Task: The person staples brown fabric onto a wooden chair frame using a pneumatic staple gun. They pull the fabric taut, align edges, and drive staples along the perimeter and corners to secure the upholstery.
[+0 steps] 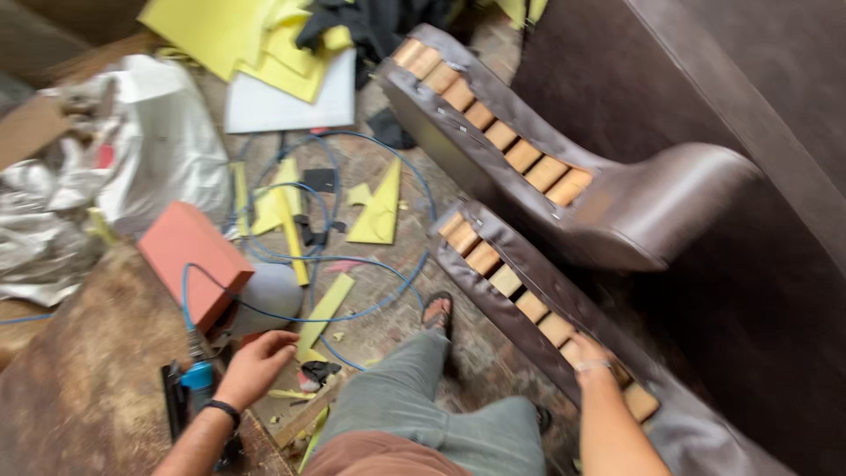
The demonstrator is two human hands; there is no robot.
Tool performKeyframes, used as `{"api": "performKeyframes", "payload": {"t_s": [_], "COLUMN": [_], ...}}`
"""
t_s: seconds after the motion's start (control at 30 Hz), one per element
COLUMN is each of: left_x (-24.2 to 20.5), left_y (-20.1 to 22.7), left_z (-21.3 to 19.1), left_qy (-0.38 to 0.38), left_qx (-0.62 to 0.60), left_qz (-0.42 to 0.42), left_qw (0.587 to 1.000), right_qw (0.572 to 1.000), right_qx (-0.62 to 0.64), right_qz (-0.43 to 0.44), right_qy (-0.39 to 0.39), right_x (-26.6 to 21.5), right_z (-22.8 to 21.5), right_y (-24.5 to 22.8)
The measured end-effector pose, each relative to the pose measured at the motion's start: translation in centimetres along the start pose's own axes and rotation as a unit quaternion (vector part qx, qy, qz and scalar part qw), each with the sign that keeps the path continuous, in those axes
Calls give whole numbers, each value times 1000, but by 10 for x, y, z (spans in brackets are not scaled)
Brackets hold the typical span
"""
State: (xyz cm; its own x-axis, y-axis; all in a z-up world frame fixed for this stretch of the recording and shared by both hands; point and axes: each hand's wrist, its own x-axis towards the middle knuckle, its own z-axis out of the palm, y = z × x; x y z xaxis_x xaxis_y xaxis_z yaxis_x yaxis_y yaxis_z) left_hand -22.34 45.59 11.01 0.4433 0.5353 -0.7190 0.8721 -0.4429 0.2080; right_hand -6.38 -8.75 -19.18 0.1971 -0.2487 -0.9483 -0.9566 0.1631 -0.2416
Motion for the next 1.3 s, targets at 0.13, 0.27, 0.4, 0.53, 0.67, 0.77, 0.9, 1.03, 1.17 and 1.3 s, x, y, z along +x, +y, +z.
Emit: {"api": "performKeyframes", "payload": {"t_s": [0.13,0.27,0.4,0.53,0.67,0.77,0.9,1.03,1.17,1.3], "left_x": [-28,-65,-109,-111,-105,-77,-64,-61,-117,-201], "left_y": [-31,-92,-147,-169,-175,-163,-152,-135,-91,-15], "left_z": [9,11,42,40,20,9,16,17,32,77], "left_qy": [121,262,303,298,266,265,306,315,237,159], "left_qx": [98,238,236,212,195,192,236,285,191,54], "left_qz": [38,-121,-133,-106,-195,-215,-288,-266,-242,-138], "left_qw": [987,928,914,925,924,920,876,866,921,976], "right_qw": [993,953,925,922,916,915,887,836,844,850], "right_qx": [-107,-241,-314,-328,-336,-329,-379,-465,-433,-393], "right_qz": [-14,-127,-132,-99,-112,-156,-215,-268,-284,-298], "right_qy": [-54,-134,-167,-181,-187,-174,-151,-116,-138,-183], "right_x": [-34,-54,-84,-114,-137,-136,-144,-161,-176,-188], "right_z": [-40,-59,-114,-163,-200,-206,-210,-212,-235,-246], "right_y": [7,17,28,33,44,29,3,-13,-28,-45]}}
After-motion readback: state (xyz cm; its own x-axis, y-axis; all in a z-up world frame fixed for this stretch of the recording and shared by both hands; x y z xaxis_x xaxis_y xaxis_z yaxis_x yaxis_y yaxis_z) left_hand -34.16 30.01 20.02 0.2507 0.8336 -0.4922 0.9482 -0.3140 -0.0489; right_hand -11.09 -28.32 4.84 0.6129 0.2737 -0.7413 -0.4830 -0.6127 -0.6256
